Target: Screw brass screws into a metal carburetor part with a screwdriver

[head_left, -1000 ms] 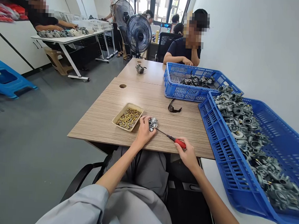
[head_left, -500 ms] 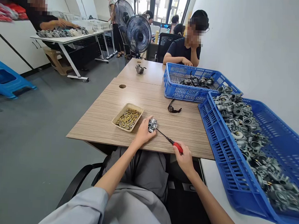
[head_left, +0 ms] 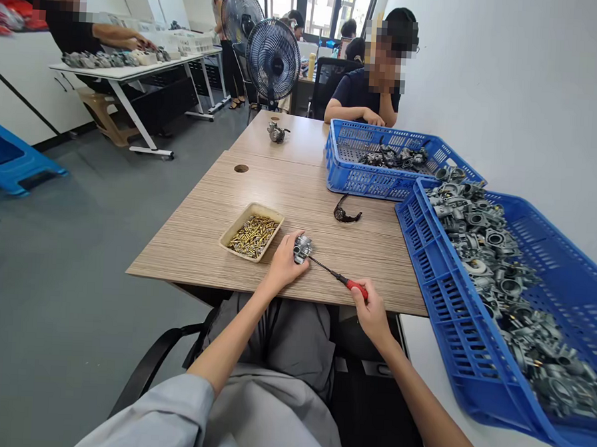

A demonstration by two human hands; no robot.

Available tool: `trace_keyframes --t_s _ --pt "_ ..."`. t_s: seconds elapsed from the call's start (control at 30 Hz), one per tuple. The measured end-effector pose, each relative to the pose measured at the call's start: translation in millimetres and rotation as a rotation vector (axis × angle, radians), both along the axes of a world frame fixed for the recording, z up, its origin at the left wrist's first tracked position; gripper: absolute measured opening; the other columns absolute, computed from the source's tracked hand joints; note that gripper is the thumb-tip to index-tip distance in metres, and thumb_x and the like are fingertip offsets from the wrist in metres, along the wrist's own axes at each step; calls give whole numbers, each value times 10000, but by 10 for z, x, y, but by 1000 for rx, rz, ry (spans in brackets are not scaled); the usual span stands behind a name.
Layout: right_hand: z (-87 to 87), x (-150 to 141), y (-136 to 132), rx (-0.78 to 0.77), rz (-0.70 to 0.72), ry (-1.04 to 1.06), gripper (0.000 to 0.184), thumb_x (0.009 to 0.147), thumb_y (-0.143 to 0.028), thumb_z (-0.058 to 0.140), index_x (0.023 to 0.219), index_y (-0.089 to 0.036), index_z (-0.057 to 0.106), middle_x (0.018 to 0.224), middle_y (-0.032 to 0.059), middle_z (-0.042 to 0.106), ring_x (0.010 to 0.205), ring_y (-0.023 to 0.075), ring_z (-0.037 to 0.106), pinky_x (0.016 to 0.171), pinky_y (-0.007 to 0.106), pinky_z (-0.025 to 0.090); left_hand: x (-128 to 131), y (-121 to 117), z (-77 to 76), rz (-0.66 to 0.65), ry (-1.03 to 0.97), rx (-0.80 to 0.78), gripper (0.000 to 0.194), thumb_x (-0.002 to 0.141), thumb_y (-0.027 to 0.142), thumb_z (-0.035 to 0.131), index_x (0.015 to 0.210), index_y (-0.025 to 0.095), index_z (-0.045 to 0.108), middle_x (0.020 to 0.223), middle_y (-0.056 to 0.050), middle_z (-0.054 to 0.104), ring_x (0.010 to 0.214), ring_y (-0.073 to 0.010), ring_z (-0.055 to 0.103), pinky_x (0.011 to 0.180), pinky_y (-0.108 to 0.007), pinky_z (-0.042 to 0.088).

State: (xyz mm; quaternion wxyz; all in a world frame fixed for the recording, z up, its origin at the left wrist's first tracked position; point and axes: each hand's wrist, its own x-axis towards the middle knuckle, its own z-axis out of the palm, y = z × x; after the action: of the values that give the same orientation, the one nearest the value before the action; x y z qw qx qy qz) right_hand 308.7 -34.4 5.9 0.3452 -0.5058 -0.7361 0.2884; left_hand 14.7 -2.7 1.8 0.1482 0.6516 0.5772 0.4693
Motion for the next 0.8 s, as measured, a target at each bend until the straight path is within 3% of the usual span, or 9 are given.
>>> trace_keyframes --t_s 0.13,0.2,0.4,0.53,0.8 --pt "-31 6 -6 -49 21 56 326 1060 -523 561 1245 -257 525 920 46 695 723 234 626 701 378 521 4 2 -2 13 -4 -9 786 819 157 734 1556 264 484 1483 -125 624 1410 -322 623 1230 -467 506" --pt "-52 14 -3 -53 13 46 311 1051 -513 569 1220 -257 520 891 36 675 700 231 613 678 375 512 6 2 0 14 -5 -12 784 819 159 733 1555 261 482 1477 -125 624 1398 -321 627 1218 -463 513" --pt "-50 25 1 14 -8 -60 309 1075 -551 505 1068 -253 584 914 59 700 868 280 671 789 400 525 8 -6 17 21 -13 -15 776 817 157 728 1549 250 488 1458 -132 627 1374 -324 637 1202 -465 522" --pt "-79 28 -15 -16 30 5 315 1056 -501 571 1243 -248 553 1067 101 742 878 277 695 771 406 549 4 -14 25 18 -13 -17 783 816 152 728 1553 261 487 1458 -125 626 1378 -320 637 1208 -457 517" --pt "-104 47 9 31 -12 -75 281 1085 -534 493 1105 -259 547 912 62 690 882 294 694 748 400 521 -2 -12 10 20 -19 -13 781 816 147 737 1546 264 484 1476 -128 623 1391 -316 632 1226 -459 504"
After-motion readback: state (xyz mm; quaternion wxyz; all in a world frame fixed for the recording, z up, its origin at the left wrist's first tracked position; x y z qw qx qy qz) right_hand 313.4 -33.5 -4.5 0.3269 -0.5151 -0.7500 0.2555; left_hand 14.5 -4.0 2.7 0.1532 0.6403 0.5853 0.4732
